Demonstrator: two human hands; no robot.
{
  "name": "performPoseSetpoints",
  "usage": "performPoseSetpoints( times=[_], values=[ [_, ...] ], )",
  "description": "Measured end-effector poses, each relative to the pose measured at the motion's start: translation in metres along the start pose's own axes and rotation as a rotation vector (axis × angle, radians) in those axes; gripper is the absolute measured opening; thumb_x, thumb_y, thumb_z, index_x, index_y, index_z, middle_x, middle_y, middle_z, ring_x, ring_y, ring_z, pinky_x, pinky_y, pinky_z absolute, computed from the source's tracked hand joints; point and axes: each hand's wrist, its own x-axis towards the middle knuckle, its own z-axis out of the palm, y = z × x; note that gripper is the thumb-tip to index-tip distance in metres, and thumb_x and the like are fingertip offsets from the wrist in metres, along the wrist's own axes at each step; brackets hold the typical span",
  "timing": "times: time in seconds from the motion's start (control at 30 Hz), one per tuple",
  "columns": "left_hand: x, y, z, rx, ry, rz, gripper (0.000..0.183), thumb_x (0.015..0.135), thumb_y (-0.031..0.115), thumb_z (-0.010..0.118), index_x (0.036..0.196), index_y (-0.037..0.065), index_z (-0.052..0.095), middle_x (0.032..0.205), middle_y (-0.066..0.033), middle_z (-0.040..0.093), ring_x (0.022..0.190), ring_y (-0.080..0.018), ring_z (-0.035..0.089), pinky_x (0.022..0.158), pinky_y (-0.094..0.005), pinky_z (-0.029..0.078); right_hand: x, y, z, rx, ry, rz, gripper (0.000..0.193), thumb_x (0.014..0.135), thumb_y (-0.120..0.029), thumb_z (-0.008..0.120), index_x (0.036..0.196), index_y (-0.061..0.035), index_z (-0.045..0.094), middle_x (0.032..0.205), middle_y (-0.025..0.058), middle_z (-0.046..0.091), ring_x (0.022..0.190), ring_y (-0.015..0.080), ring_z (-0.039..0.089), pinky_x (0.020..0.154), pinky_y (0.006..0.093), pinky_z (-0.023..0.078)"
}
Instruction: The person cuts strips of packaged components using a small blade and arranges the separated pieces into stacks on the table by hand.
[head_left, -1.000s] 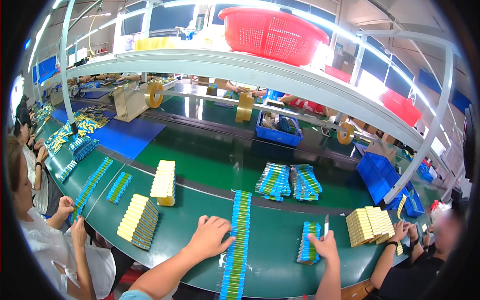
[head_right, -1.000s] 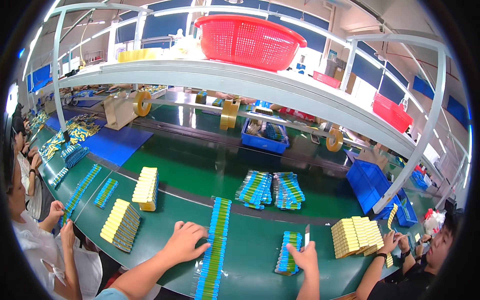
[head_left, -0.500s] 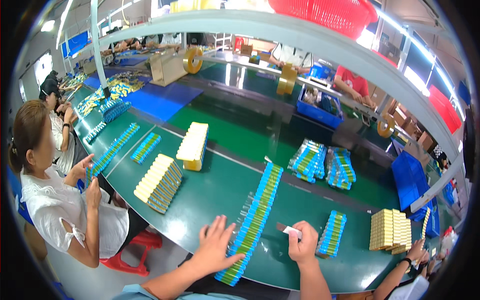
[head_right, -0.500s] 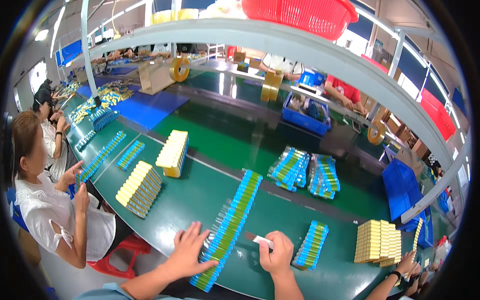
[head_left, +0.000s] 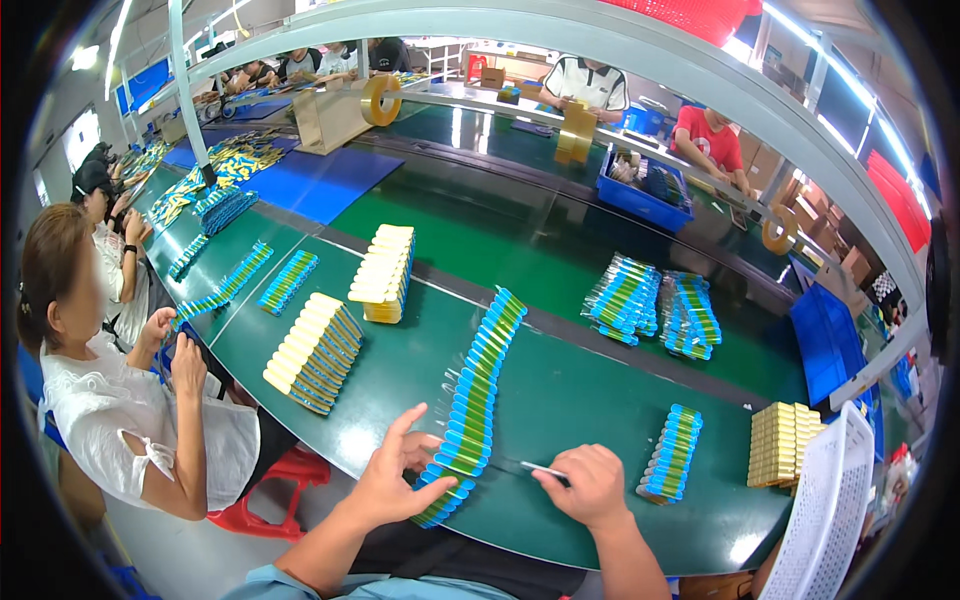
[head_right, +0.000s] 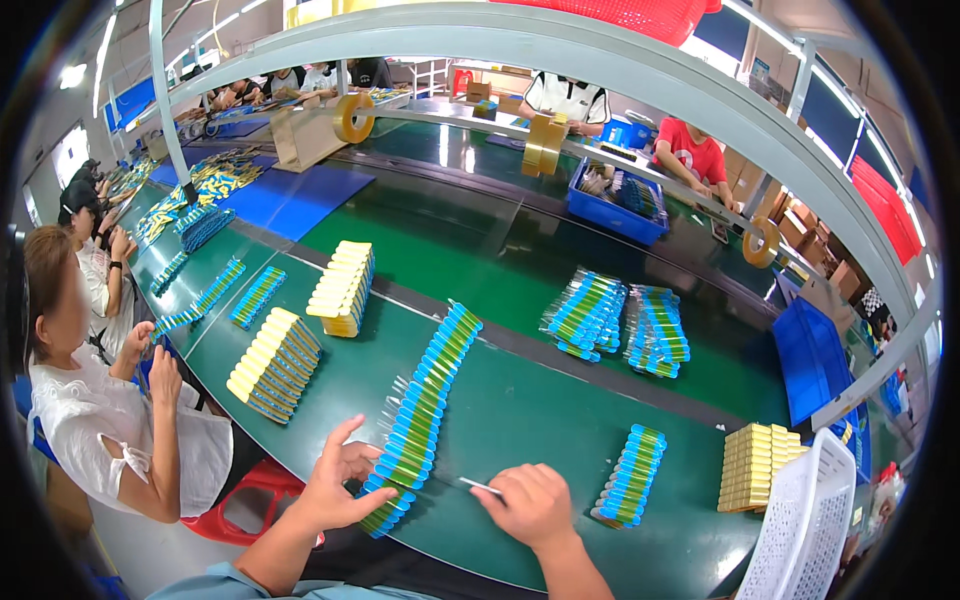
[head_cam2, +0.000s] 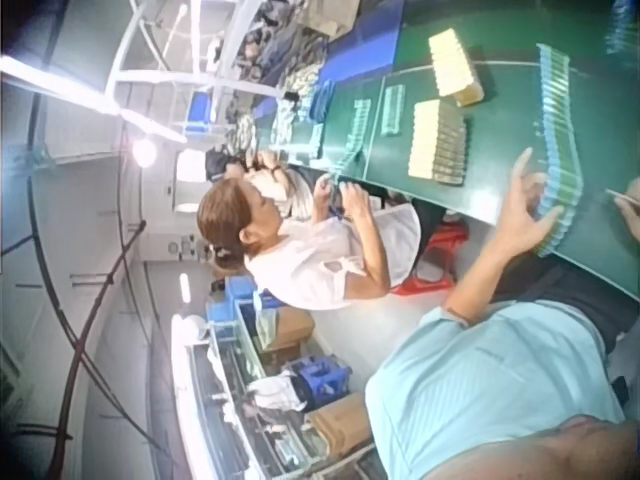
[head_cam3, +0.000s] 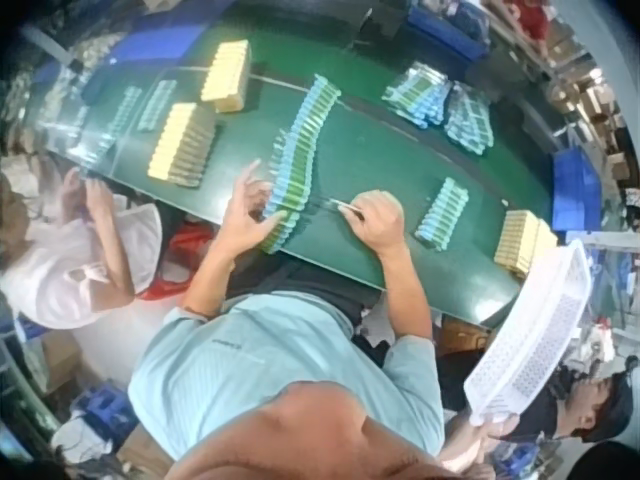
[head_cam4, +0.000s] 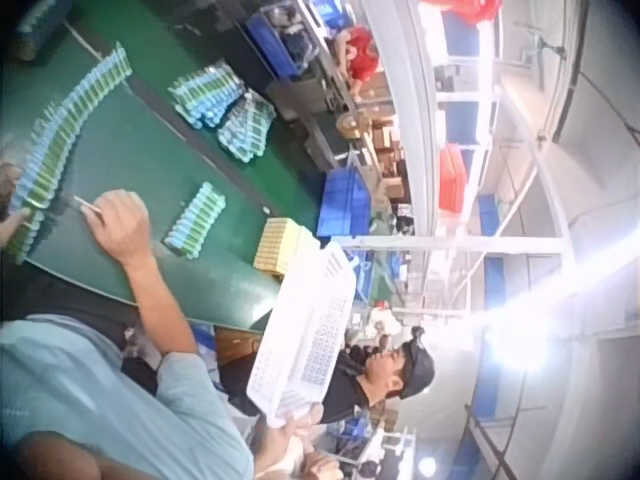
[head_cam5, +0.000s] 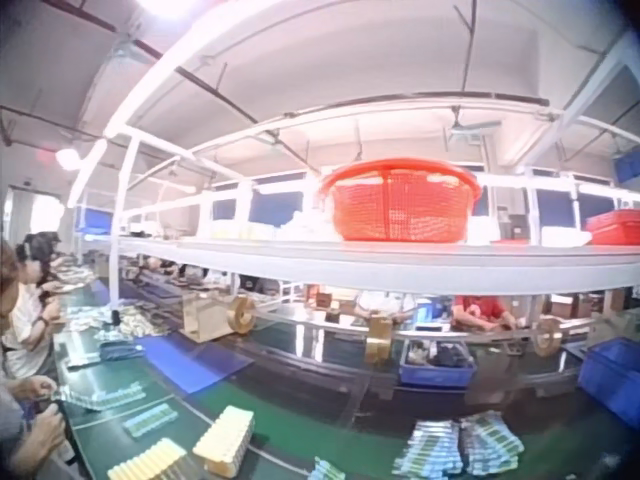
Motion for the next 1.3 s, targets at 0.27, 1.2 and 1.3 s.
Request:
performPoseSetpoints(
  times=[0.27,1.2,1.3],
  values=[
    [0.002,-0.018,-0.019,-0.162,0.007,0.021,0.062,0.087,-0.008,0.069,0.143,0.004,0.046,0.125,-0.0135,0.065,0.084,-0.0093,0.069,0.067,-0.0202,0.054,0.004,-0.018,0.012,0.036,-0.078,-0.101,0.024,0.071,-0.015,0.086,0.070,-0.0129,0.062,0.060,0.0005,0.059,0.052,0.0192,0.054,0.049,0.0325,0.038],
    [0.020,0.000,-0.001,0.263,-0.153,-0.098,0.061,0.079,0.002,0.081,0.137,0.010,0.060,0.127,-0.0096,0.066,0.073,-0.0072,0.067,0.063,-0.0213,0.054,-0.012,-0.015,0.022,0.302,0.388,-0.064,0.007,0.087,-0.004,0.069,0.083,-0.0010,0.064,0.060,0.0043,0.062,0.046,0.0183,0.057,0.046,0.0280,0.044],
    [0.018,-0.004,-0.011,0.078,-0.133,-0.205,0.068,0.080,0.003,0.080,0.142,0.013,0.056,0.132,-0.0084,0.064,0.076,-0.0073,0.065,0.067,-0.0233,0.055,-0.009,-0.008,0.026,0.305,0.316,0.078,0.009,0.092,0.000,0.061,0.087,0.0033,0.066,0.059,0.0076,0.063,0.048,0.0162,0.061,0.046,0.0259,0.047]
  ],
)
